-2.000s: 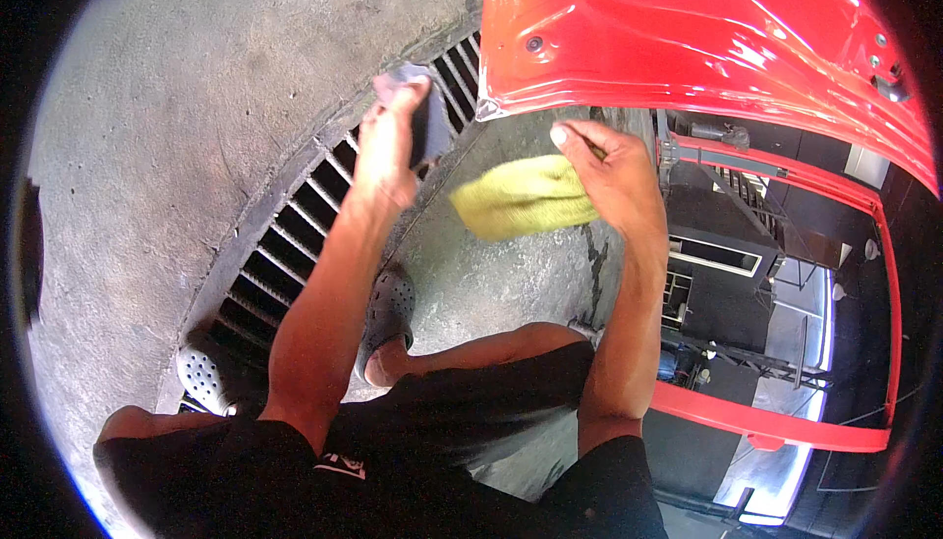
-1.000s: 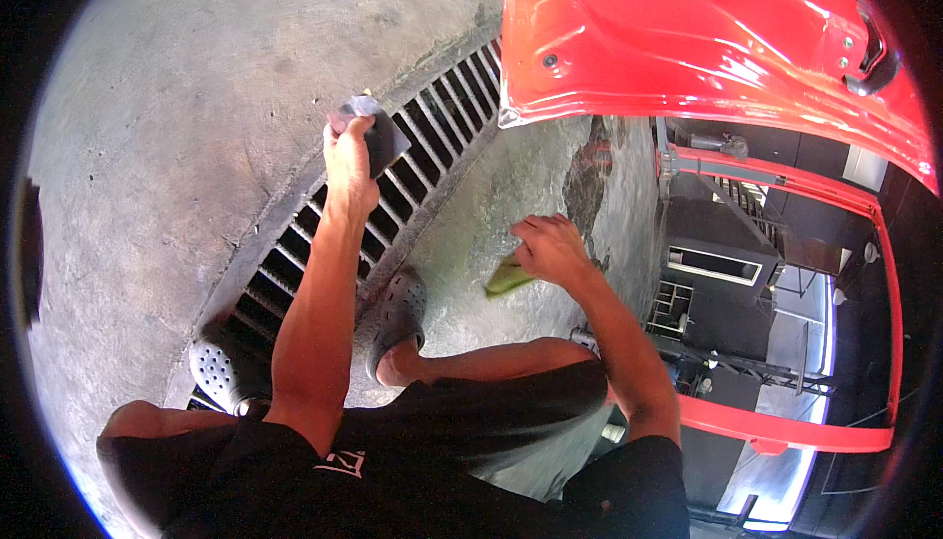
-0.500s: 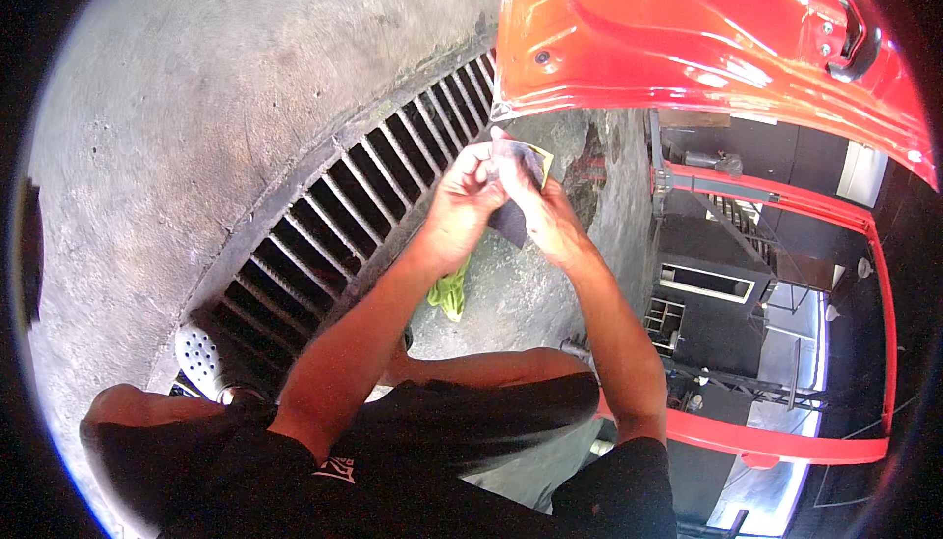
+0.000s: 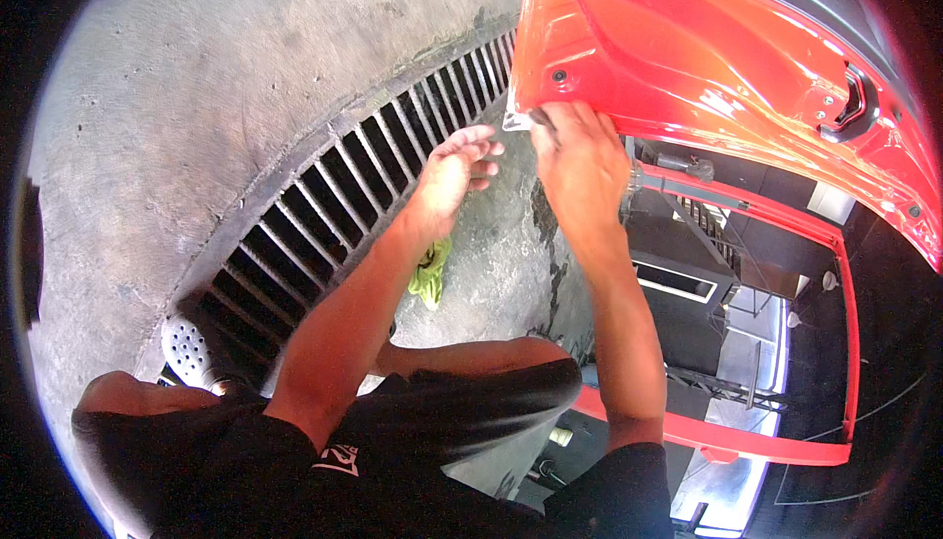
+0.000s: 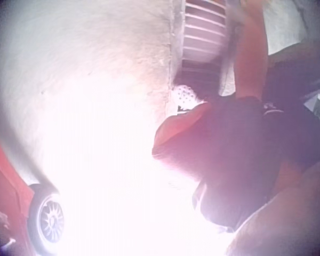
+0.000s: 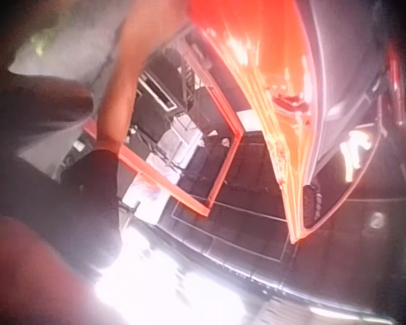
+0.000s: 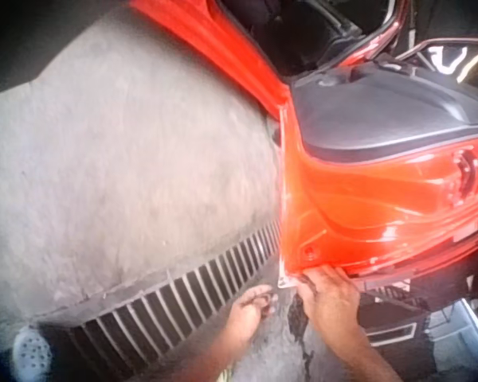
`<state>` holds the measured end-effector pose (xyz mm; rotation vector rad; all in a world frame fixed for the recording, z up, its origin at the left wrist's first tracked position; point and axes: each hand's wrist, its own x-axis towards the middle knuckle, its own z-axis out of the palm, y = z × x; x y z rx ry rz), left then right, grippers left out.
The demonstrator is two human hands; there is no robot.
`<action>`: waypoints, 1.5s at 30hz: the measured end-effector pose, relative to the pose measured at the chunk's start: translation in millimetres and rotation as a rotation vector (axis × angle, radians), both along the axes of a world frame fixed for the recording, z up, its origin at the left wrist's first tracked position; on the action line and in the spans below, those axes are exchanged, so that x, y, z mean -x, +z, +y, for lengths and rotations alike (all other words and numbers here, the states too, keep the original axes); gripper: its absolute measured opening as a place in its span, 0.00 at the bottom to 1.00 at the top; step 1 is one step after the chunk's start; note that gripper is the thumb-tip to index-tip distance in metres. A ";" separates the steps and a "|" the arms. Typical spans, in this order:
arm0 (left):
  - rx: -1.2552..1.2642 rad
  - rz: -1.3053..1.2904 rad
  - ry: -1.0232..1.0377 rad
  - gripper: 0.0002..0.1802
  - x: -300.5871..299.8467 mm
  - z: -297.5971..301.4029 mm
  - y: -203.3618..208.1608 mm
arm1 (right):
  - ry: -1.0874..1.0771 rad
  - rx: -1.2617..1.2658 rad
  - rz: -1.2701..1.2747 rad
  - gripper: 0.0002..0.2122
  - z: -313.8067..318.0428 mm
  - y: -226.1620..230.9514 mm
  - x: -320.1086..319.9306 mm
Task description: The person uses a scraper to remove paint from the edge of a red car door. They repeatedly scrape the surface and wipe away residue with a yellow cloth.
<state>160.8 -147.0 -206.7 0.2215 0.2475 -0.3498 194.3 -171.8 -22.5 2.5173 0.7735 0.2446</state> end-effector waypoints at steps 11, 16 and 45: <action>0.424 0.116 0.077 0.17 -19.2 -12.7 23.2 | -0.121 0.137 -0.133 0.10 -5.7 -32.5 -8.7; 0.462 0.136 0.184 0.18 -24.3 -21.0 23.7 | -0.023 0.356 -0.219 0.11 4.1 -39.1 -23.1; 0.474 0.134 0.081 0.19 -19.7 -40.2 20.2 | -0.192 0.355 -0.250 0.11 6.5 -50.8 -29.2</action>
